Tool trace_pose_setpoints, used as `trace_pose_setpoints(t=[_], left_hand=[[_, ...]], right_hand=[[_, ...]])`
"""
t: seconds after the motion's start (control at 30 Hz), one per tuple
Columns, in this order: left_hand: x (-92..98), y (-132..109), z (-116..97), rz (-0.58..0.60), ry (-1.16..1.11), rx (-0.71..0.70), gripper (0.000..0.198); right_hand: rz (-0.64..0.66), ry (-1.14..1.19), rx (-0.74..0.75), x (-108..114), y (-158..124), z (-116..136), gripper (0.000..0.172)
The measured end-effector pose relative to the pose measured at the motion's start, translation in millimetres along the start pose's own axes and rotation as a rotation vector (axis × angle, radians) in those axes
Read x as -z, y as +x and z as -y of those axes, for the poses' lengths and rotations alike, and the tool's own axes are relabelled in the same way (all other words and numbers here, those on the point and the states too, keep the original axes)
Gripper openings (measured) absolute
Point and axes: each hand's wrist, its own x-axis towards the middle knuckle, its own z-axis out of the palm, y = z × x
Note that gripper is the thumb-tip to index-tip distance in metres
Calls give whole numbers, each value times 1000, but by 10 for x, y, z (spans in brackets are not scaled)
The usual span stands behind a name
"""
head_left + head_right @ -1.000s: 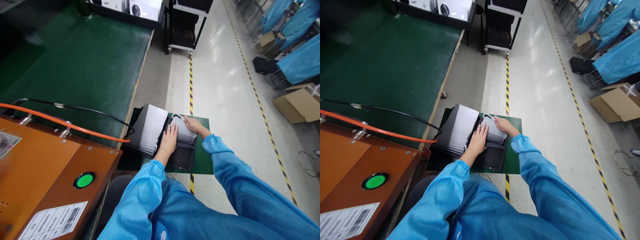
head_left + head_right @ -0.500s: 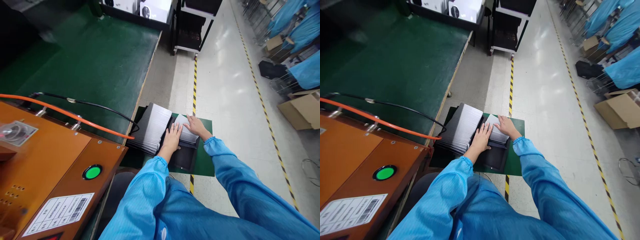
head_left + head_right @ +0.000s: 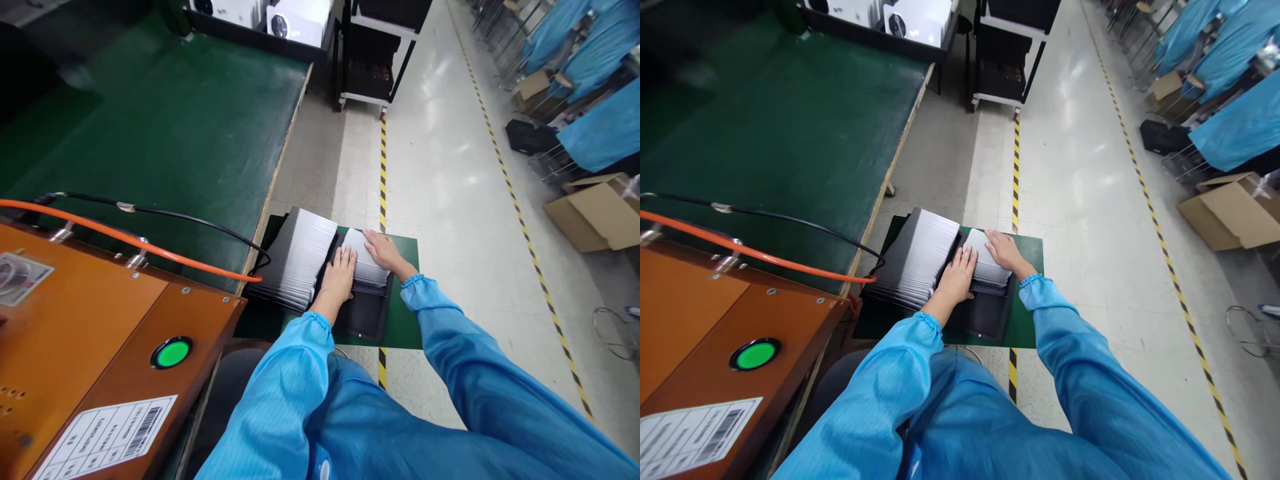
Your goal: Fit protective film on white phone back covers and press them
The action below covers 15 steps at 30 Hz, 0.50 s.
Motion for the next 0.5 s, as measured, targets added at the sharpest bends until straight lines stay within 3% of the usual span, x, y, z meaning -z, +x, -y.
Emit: trace_pose_setpoints(t=[0.13, 0.2, 0.33, 0.5], left_hand=[[47, 2, -45, -7, 27, -31, 142], [53, 1, -57, 2, 28, -69, 138], [77, 37, -23, 20, 15, -108, 125], [165, 71, 40, -30, -14, -113, 93]], right_hand=[[-251, 97, -183, 187, -327, -172, 75], [-307, 140, -239, 175, -588, -180, 77], [-224, 213, -235, -121, -1044, 49, 79], [-203, 311, -285, -427, -1227, 298, 91]])
